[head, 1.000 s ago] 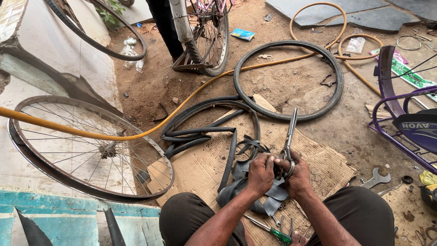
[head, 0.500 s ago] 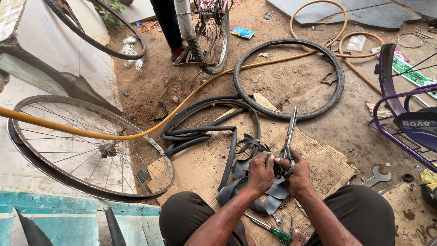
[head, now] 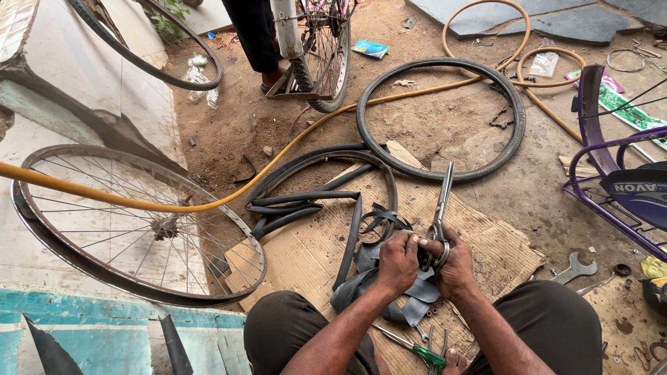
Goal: The person cuts a strip from a bicycle inner tube using shears, then fits the strip into the rim of a bicycle wheel. The person then places the wheel upright.
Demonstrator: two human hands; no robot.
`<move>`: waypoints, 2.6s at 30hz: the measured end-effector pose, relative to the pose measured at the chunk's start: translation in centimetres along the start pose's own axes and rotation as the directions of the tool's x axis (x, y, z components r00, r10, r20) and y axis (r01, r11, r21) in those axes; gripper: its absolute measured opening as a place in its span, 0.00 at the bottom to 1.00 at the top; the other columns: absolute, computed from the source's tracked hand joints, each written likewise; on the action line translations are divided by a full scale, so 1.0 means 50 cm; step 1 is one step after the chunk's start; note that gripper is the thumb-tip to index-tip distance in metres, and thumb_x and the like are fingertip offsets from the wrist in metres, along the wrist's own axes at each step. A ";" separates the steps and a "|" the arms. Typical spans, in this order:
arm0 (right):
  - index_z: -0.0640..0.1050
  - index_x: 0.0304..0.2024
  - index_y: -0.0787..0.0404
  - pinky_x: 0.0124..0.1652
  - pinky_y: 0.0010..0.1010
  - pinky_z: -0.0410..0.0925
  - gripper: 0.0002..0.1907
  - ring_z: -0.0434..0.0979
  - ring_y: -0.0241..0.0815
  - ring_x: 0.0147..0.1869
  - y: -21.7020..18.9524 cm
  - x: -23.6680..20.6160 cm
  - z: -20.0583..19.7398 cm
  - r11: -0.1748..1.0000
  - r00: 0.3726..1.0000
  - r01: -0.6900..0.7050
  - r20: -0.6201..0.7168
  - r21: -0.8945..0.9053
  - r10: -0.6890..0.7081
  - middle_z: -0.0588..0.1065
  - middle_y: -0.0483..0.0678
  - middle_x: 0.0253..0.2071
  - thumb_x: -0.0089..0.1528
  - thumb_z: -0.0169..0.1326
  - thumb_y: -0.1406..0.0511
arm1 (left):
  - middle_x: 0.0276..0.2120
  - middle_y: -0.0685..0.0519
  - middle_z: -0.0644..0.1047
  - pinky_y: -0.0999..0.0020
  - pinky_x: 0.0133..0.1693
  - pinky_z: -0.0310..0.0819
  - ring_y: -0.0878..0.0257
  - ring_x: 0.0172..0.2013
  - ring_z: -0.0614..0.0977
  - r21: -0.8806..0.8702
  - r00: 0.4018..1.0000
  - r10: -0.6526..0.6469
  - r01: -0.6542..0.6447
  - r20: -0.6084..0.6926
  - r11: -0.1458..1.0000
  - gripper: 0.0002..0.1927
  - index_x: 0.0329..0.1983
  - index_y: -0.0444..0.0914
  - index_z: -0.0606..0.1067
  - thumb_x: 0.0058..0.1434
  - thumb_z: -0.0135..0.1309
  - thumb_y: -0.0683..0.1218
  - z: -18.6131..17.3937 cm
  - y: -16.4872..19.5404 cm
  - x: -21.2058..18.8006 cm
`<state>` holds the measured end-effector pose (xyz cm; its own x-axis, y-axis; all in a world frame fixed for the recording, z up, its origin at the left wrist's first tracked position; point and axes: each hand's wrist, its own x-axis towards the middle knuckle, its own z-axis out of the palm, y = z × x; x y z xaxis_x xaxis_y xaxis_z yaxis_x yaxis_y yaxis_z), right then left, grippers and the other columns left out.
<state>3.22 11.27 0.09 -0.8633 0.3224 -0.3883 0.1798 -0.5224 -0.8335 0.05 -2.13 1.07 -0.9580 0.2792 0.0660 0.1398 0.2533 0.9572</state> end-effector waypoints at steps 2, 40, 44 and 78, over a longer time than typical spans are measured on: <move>0.72 0.60 0.70 0.33 0.25 0.75 0.32 0.78 0.35 0.34 0.000 0.000 -0.001 1.000 1.000 0.005 0.010 0.001 -0.005 0.74 0.46 0.34 0.53 0.65 0.70 | 0.33 0.47 0.78 0.60 0.37 0.76 0.59 0.33 0.81 0.004 1.000 -0.004 0.004 0.000 1.000 0.15 0.39 0.33 0.77 0.74 0.45 0.47 0.000 0.001 0.000; 0.69 0.66 0.69 0.34 0.25 0.75 0.38 0.78 0.34 0.36 0.002 0.001 -0.005 0.999 1.000 0.018 0.012 -0.036 -0.017 0.73 0.45 0.36 0.53 0.65 0.70 | 0.32 0.46 0.78 0.59 0.37 0.76 0.58 0.33 0.81 0.025 1.000 -0.007 0.007 0.010 1.000 0.15 0.39 0.33 0.77 0.73 0.45 0.47 -0.001 0.000 0.000; 0.67 0.68 0.68 0.33 0.25 0.75 0.41 0.78 0.34 0.35 0.002 0.002 -0.006 0.999 1.000 0.018 0.010 -0.041 -0.018 0.74 0.46 0.36 0.53 0.65 0.70 | 0.32 0.46 0.78 0.59 0.38 0.76 0.57 0.33 0.81 0.026 1.000 -0.019 0.018 0.012 0.999 0.15 0.39 0.33 0.77 0.73 0.45 0.47 -0.003 0.004 0.000; 0.73 0.63 0.63 0.40 0.34 0.71 0.33 0.76 0.40 0.37 -0.011 0.021 -0.043 0.931 0.960 -0.085 0.278 0.355 -0.018 0.77 0.47 0.35 0.54 0.57 0.65 | 0.29 0.54 0.79 0.72 0.32 0.78 0.69 0.27 0.79 -0.780 0.867 -0.443 0.434 0.227 0.450 0.10 0.37 0.35 0.76 0.71 0.49 0.45 0.011 -0.069 0.029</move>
<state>3.24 13.58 -0.72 -0.9635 0.0998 -0.2483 0.0734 -0.7938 -0.6037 -1.69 -2.06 -2.28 -0.8359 0.3406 -0.4303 -0.5484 -0.4876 0.6793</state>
